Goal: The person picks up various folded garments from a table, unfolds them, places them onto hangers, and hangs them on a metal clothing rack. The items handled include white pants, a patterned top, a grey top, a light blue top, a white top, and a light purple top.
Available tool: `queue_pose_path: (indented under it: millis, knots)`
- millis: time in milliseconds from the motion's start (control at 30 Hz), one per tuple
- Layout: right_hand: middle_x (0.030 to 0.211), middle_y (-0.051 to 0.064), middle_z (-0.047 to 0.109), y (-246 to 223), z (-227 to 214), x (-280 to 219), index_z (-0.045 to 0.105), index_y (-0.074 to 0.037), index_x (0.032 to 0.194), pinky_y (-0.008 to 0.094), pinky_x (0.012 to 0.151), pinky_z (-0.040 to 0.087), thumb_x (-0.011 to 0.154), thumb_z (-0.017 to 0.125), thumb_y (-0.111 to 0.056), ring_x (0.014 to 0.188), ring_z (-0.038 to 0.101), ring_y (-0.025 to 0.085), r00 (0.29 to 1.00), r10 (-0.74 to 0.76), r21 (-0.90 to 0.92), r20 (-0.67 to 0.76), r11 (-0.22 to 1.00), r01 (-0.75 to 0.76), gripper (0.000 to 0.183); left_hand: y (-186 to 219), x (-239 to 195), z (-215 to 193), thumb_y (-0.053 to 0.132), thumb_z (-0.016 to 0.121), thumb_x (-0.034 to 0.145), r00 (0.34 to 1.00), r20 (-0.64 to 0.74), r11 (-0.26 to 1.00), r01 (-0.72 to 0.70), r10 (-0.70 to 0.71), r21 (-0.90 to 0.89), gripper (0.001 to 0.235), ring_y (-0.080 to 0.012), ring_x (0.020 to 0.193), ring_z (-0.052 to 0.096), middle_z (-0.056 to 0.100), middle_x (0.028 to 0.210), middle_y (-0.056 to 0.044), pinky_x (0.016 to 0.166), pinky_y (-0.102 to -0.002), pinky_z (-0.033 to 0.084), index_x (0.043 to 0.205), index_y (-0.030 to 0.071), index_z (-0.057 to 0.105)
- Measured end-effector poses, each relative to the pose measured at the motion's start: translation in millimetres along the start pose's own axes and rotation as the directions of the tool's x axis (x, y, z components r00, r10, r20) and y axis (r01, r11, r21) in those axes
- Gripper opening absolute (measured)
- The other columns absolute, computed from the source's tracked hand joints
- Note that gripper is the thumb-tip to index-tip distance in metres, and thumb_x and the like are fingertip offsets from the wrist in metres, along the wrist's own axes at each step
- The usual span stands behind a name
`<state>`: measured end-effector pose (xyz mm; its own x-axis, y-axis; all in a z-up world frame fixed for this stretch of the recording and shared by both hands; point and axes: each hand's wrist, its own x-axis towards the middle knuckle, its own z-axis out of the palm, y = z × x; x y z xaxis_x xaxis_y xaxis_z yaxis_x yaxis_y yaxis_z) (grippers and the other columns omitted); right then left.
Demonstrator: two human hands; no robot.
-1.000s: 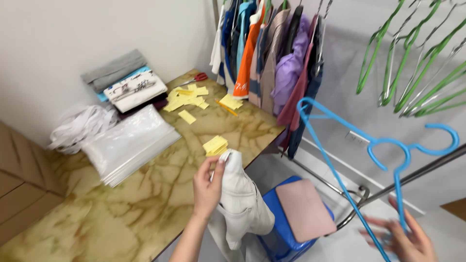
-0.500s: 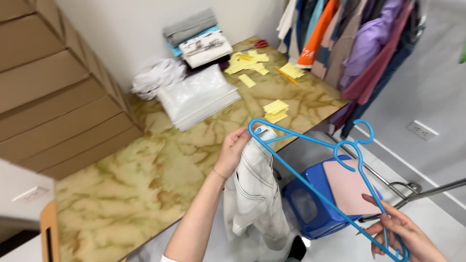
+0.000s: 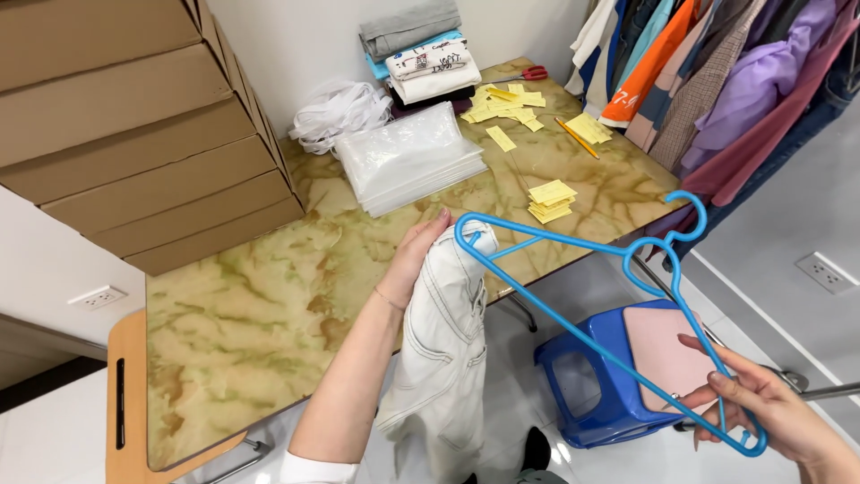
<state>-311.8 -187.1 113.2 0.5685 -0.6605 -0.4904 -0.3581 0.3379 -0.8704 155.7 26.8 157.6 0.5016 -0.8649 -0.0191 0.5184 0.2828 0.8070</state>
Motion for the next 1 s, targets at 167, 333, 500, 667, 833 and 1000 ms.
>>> queue_pose_path:
  millis: [167,333,500,667,833,1000]
  knots:
    - [0.101,0.062,0.075,-37,-7,8,0.054,-0.009,0.164,0.088,0.063,0.054,0.102,0.047,0.006,0.058,0.062,0.089,0.997,0.059,0.015,-0.043,0.998,-0.059,0.064,10,0,15,0.037,0.07,0.1,0.996,0.037,0.995,0.085,-0.083,-0.056,0.032,-0.0125,0.075,0.072,0.076,0.084,-0.005,0.07,-0.024,0.057,0.096,0.007,0.077]
    - [0.107,0.062,0.076,-55,-23,25,0.055,-0.007,0.163,0.079,0.066,0.054,0.106,0.044,0.007,0.068,0.068,0.09,0.998,0.035,-0.063,-0.059,0.997,-0.039,0.06,17,-3,33,0.04,0.07,0.099,0.991,0.013,0.986,0.135,-0.134,-0.093,0.034,-0.0141,0.076,0.072,0.076,0.084,-0.005,0.071,-0.027,0.059,0.096,0.007,0.076]
    - [0.1,0.051,0.087,-52,-57,62,0.058,-0.016,0.16,0.056,0.046,0.049,0.101,0.052,-0.006,0.05,0.073,0.072,0.997,-0.014,-0.185,0.072,0.982,0.027,0.06,22,-5,37,0.043,0.068,0.1,0.997,0.055,0.997,0.059,-0.061,0.045,0.036,-0.0107,0.075,0.067,0.071,0.082,-0.002,0.07,-0.024,0.054,0.097,0.007,0.074]
    - [0.092,0.051,0.085,-57,-53,72,0.063,-0.01,0.155,0.052,0.044,0.045,0.102,0.053,-0.007,0.047,0.074,0.069,0.994,-0.064,-0.215,0.086,0.973,0.081,0.054,18,-16,20,0.038,0.063,0.105,0.986,0.166,0.989,0.0,-0.025,0.149,0.034,-0.006,0.071,0.064,0.071,0.081,0.002,0.066,-0.021,0.052,0.091,0.01,0.073]
    - [0.073,0.051,0.081,-52,-44,78,0.066,-0.005,0.15,0.055,0.037,0.051,0.098,0.055,-0.005,0.041,0.074,0.066,0.981,-0.082,-0.193,0.174,0.974,0.116,0.053,20,-30,10,0.043,0.06,0.105,0.976,0.216,0.996,0.002,-0.02,0.084,0.04,-0.0098,0.065,0.063,0.068,0.073,-0.001,0.061,-0.023,0.052,0.082,0.011,0.067]
    - [0.072,0.04,0.08,-44,-36,77,0.062,0.0,0.151,0.046,0.041,0.055,0.102,0.054,-0.011,0.05,0.082,0.062,0.911,-0.366,-0.14,0.191,0.908,0.394,0.05,33,-41,12,0.024,0.068,0.104,0.964,0.226,0.985,-0.157,0.136,0.077,0.033,-0.0126,0.105,0.071,0.074,0.121,-0.005,0.096,-0.026,0.057,0.13,0.004,0.064]
